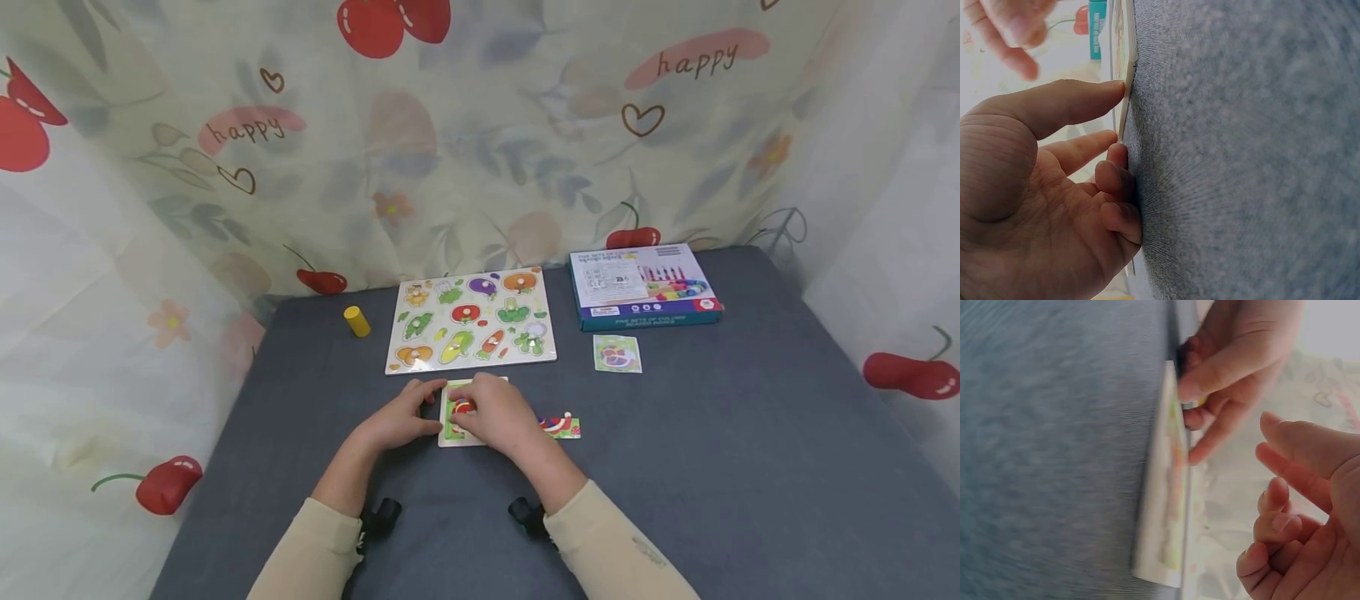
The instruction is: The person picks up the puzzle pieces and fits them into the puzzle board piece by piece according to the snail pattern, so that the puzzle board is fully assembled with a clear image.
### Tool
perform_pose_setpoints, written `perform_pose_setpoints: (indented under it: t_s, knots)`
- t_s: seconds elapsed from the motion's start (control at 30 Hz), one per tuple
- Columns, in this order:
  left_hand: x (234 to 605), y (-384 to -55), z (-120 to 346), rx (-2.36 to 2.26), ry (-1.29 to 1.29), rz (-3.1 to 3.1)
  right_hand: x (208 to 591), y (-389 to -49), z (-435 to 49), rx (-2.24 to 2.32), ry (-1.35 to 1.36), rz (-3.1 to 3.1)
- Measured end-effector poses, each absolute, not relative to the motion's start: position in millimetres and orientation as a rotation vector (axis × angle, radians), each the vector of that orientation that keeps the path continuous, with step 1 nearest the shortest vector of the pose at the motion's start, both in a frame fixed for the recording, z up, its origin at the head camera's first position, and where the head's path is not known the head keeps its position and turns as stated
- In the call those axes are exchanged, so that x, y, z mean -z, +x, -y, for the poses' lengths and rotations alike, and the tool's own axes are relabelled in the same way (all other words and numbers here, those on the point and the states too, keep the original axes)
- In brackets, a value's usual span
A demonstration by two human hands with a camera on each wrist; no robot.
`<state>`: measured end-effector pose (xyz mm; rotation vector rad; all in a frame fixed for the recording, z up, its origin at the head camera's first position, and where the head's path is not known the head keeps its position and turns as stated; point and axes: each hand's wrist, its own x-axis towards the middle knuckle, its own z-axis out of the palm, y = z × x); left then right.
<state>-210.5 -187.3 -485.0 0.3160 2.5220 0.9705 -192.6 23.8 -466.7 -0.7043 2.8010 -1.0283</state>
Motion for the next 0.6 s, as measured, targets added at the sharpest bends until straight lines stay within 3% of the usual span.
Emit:
perform_pose_setpoints:
  t_s: [0.6]
  knots:
    - [487,-211,187,-0.985,0.293,-2.52,417,-167,-52,1.109,-0.693,-2.917]
